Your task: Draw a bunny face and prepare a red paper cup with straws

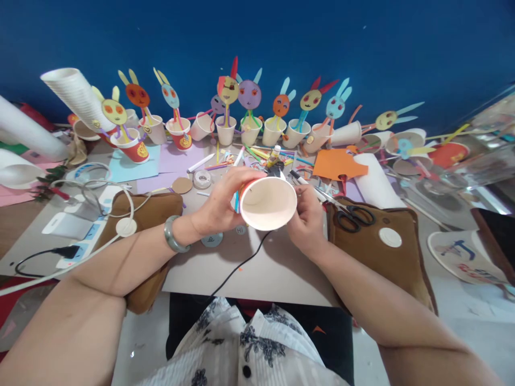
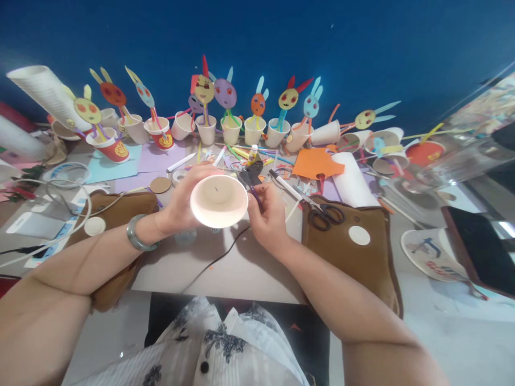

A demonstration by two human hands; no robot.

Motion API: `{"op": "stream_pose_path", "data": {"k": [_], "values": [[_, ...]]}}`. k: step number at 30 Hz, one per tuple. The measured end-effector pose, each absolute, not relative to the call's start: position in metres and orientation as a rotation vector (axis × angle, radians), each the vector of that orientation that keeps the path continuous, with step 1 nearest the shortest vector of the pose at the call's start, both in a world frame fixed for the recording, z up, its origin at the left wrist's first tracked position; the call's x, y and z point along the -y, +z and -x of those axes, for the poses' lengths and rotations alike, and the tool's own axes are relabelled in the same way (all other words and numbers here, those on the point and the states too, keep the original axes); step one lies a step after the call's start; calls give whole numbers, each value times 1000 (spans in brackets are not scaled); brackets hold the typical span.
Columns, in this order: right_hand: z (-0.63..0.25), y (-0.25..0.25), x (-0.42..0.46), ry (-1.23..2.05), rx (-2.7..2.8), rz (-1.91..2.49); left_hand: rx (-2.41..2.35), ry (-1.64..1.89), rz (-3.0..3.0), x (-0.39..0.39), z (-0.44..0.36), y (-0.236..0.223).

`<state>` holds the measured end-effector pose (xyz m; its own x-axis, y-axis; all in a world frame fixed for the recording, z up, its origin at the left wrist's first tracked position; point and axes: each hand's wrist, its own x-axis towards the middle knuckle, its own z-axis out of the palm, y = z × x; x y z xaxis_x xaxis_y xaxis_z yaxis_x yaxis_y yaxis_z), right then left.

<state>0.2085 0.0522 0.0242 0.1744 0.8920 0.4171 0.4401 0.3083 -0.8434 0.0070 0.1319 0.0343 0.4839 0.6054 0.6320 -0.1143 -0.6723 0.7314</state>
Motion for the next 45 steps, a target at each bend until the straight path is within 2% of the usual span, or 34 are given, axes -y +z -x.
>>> {"op": "stream_pose_path", "data": {"k": [5,9,13,23,33,45], "values": [[-207,23,-52,561,1388,1312,-500,1206,-1707,-125,-12,37],[-206,23,-50,600,1326,1317,-572,989,-1283,-124,-16,43],[-206,21,-50,627,1316,1276,-566,855,-1105,-129,-16,45],[-205,23,-50,451,1363,1204,-490,700,-1048,-129,-18,41],[-203,21,-48,578,1407,1185,-432,405,-986,-122,-18,43],[-201,23,-44,544,1414,1167,-450,550,-1073,-125,-18,39]]}}
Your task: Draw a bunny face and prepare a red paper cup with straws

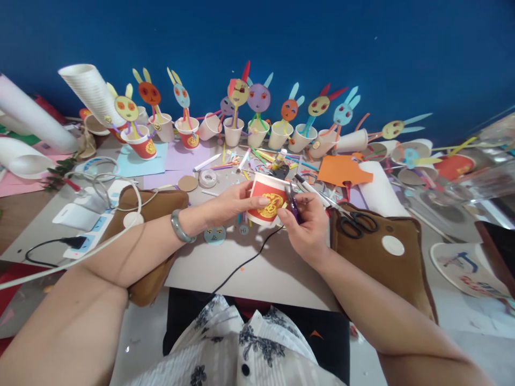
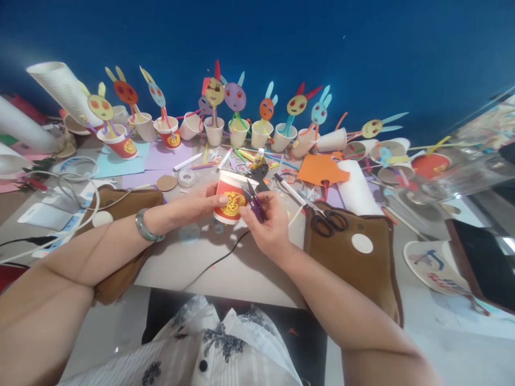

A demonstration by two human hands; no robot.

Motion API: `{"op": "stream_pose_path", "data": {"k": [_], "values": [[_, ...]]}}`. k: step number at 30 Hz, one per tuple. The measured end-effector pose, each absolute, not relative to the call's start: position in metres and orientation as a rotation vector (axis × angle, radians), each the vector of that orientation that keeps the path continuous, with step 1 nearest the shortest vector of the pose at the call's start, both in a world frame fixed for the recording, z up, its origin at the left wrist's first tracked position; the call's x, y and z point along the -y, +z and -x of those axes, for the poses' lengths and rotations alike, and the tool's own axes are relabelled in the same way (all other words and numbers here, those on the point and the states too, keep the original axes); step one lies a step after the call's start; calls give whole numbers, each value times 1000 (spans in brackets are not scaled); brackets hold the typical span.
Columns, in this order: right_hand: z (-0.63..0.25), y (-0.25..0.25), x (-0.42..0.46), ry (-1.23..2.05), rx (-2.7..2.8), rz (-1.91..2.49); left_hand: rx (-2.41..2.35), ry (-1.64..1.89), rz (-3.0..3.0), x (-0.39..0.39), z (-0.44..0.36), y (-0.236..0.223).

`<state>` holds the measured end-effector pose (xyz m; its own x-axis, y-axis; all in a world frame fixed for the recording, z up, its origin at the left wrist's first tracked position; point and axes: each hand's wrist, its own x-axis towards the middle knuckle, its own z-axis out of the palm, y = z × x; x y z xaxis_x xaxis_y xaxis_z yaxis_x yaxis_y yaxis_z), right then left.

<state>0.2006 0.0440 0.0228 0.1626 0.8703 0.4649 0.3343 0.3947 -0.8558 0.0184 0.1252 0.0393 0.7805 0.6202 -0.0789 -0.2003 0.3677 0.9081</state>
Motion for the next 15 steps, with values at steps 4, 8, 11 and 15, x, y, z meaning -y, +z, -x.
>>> {"op": "stream_pose_path", "data": {"k": [4,8,11,15], "values": [[-202,22,-43,538,1425,1164,-464,563,-1060,-127,-18,42],[-201,20,-42,602,1380,1158,-468,595,-1034,-128,-19,44],[-200,18,-40,697,1388,1133,-490,653,-1027,-130,-20,43],[-197,18,-36,846,1450,1111,-517,725,-1047,-133,-20,40]]}}
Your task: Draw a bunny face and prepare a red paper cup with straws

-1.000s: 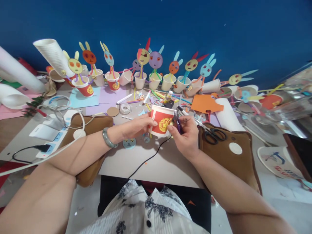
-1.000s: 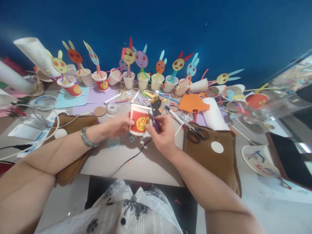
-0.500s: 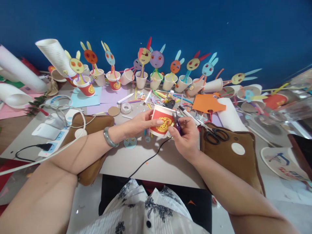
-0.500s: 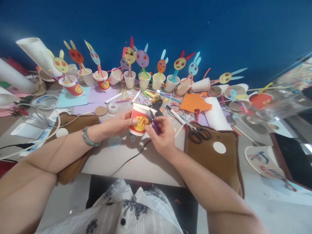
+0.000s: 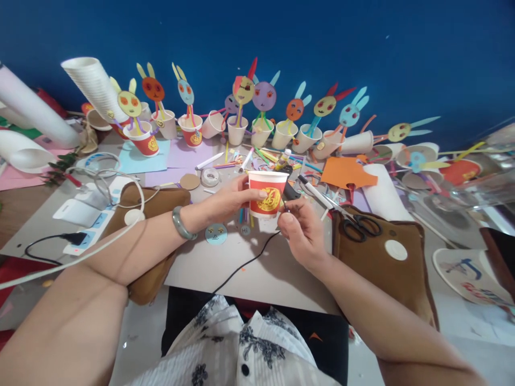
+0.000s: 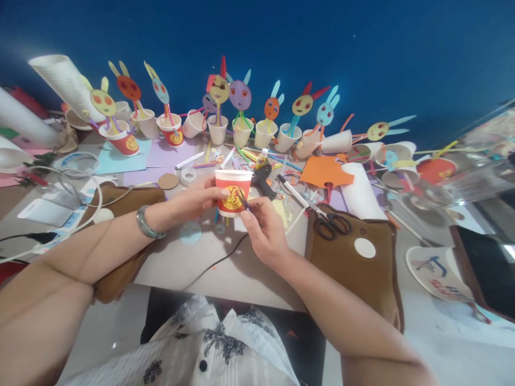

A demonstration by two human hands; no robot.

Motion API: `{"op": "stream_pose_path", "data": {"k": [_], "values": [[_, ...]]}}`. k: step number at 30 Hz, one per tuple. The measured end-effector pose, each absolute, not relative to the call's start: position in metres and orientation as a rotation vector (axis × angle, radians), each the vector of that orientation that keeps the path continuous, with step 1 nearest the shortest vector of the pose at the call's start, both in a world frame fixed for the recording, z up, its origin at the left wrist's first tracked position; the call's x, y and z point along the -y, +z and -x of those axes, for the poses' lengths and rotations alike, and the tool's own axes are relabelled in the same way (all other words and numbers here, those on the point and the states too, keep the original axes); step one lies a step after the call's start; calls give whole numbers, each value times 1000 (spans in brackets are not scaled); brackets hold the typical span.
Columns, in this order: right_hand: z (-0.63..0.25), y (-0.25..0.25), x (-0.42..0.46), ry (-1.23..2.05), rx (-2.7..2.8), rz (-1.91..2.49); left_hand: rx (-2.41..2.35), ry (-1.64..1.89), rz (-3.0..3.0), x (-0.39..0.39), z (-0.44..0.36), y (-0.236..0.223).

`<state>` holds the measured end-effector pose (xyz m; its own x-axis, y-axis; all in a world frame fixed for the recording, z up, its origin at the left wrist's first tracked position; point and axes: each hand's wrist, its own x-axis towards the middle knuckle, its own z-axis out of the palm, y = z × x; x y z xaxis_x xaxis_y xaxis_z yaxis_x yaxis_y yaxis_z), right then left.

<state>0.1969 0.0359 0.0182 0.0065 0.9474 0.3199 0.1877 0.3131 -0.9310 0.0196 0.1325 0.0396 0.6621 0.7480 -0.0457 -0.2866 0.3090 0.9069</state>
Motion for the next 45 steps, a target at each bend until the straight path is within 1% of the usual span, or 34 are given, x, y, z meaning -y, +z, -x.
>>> {"op": "stream_pose_path", "data": {"k": [4,9,14,30,45], "values": [[-192,25,-32,910,1484,1125,-534,782,-1090,-134,-19,37],[-186,31,-31,1073,1459,1206,-598,796,-1154,-135,-18,34],[-183,30,-30,1129,1436,1243,-657,825,-1186,-134,-17,33],[-183,31,-29,1141,1392,1228,-640,873,-1306,-135,-16,30],[-183,31,-28,1242,1397,1229,-641,940,-1307,-137,-14,32]]}}
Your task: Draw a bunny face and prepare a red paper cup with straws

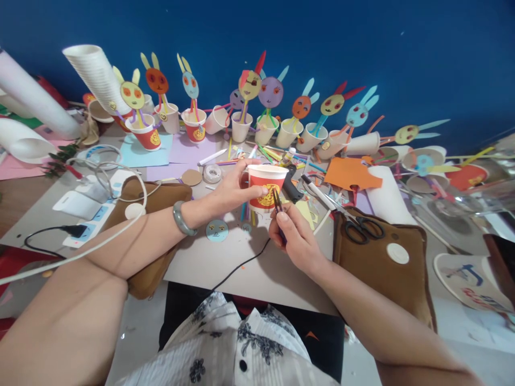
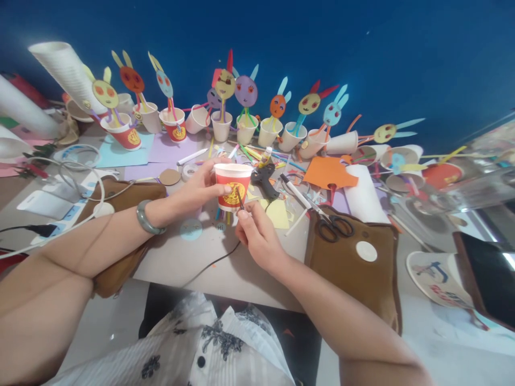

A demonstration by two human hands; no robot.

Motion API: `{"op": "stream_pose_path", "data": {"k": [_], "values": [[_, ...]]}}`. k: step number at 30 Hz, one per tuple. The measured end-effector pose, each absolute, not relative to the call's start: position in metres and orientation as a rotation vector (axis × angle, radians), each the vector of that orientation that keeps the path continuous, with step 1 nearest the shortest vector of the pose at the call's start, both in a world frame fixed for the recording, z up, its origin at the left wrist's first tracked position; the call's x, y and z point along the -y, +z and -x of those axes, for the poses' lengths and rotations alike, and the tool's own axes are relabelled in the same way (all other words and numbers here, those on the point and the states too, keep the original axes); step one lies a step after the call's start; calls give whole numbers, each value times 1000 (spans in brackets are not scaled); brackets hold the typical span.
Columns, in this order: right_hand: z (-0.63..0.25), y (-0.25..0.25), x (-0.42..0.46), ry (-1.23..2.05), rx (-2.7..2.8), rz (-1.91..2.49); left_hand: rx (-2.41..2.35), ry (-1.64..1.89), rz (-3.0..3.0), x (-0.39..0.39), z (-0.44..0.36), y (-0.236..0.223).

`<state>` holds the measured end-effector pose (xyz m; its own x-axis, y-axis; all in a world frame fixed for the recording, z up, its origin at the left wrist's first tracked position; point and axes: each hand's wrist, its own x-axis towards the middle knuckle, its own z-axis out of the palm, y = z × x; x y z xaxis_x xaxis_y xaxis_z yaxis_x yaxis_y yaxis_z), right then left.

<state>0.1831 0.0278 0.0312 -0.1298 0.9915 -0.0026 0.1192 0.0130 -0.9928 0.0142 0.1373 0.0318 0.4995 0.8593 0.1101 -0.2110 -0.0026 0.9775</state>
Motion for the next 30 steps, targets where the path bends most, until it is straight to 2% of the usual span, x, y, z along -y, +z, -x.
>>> {"op": "stream_pose_path", "data": {"k": [30], "values": [[-182,34,-26,1195,1344,1142,-577,912,-1433,-134,-18,26]]}}
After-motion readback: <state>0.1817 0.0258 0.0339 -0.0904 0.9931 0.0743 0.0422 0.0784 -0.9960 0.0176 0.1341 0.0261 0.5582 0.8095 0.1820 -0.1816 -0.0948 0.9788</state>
